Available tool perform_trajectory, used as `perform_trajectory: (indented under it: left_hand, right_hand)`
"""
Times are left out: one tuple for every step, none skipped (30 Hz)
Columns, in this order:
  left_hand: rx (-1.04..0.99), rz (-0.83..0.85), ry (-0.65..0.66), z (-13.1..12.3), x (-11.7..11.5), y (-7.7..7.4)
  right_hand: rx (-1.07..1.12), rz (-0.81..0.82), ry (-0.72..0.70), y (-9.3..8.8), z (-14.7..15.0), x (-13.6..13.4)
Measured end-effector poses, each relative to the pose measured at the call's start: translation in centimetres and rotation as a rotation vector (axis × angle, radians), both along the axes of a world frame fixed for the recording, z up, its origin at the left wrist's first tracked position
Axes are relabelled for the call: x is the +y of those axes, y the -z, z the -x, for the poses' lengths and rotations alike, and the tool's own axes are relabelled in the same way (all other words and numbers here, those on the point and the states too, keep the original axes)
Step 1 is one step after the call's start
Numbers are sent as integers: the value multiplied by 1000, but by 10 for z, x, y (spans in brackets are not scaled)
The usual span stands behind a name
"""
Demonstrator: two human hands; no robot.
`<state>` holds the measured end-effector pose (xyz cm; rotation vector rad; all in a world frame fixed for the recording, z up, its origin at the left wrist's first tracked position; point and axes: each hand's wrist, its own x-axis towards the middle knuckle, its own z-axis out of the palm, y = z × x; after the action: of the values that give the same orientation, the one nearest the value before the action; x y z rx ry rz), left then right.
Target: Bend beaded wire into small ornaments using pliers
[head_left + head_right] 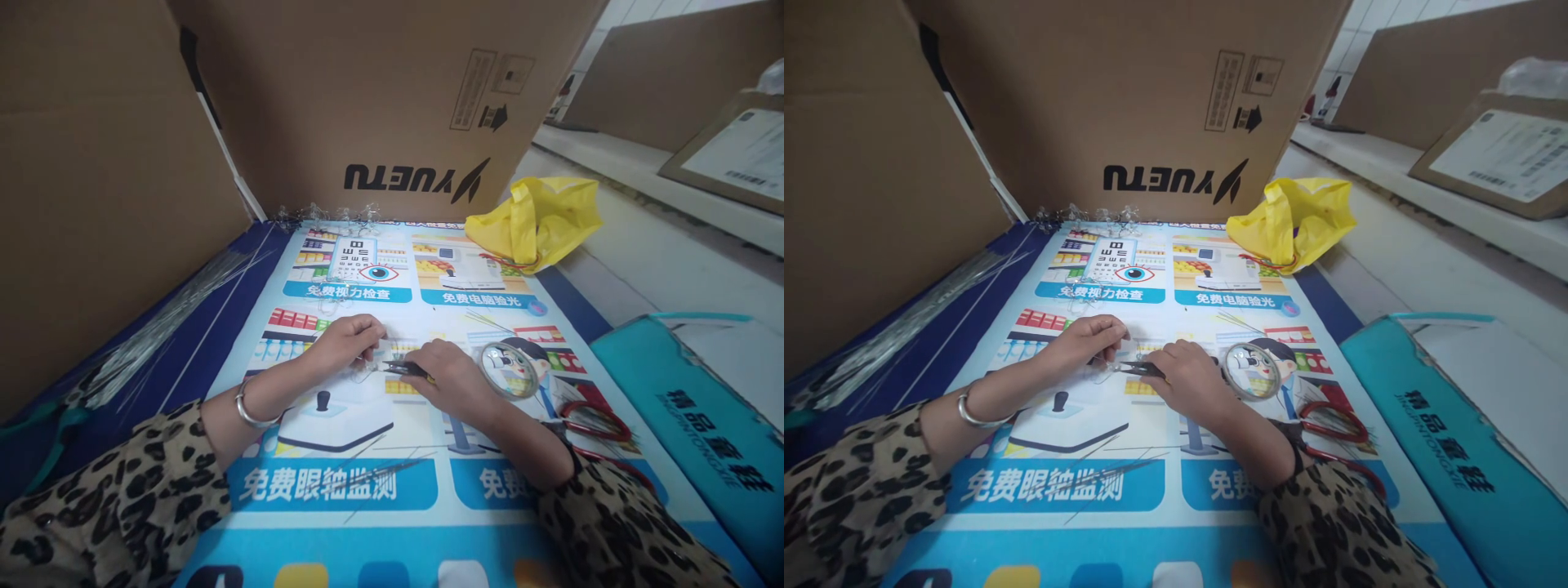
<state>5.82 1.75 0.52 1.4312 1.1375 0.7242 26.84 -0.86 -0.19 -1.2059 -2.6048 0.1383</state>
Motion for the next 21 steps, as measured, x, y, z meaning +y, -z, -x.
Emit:
perform_trajectory:
  left_hand:
    - [6,-8,8,0,0,0]
    - [11,-17,17,0,0,1]
    - [17,-26,27,0,-1,1]
    - [28,-35,36,0,-1,1]
    - [45,-45,40,0,-1,2]
    - [69,-61,36,0,-1,2]
    - [97,-86,22,0,-1,2]
    - [121,-121,-4,0,-1,2]
    - [138,-167,-40,0,0,2]
    - [147,-219,-84,1,1,3]
    - [146,-268,-129,1,2,3]
    - [138,-309,-172,2,4,3]
    - [127,-337,-209,3,6,4]
    - [116,-355,-241,4,7,5]
    - [109,-364,-262,5,9,7]
    - [105,-368,-272,6,10,8]
    - [104,-369,-272,6,10,9]
    - [103,-368,-266,6,11,10]
    - [99,-364,-255,6,11,11]
    - [91,-358,-246,6,10,12]
    - [77,-351,-241,6,10,12]
  right_hand:
    - [-1,-1,-8,-1,1,0]
    - [-5,2,-9,-1,1,-1]
    - [-10,7,-6,-2,2,-1]
    - [-16,12,-3,-3,3,-1]
    - [-22,16,-1,-3,3,-1]
    - [-26,20,-1,-3,3,-1]
    - [-27,21,-3,-3,3,-1]
    - [-24,21,-5,-3,3,-1]
    - [-18,19,-6,-3,3,-1]
    - [-13,18,-8,-3,3,-1]
    - [-8,16,-8,-2,3,-1]
    - [-3,14,-7,-2,3,-1]
    - [1,12,-6,-1,2,0]
    - [3,12,-7,-1,2,0]
    - [4,13,-7,0,2,0]
    - [5,15,-6,0,2,0]
    - [9,18,-5,0,2,-1]
    - [13,27,-7,-1,3,-2]
    - [18,44,-19,-2,4,-4]
    - [25,69,-42,-3,6,-6]
    - [32,99,-73,-5,7,-8]
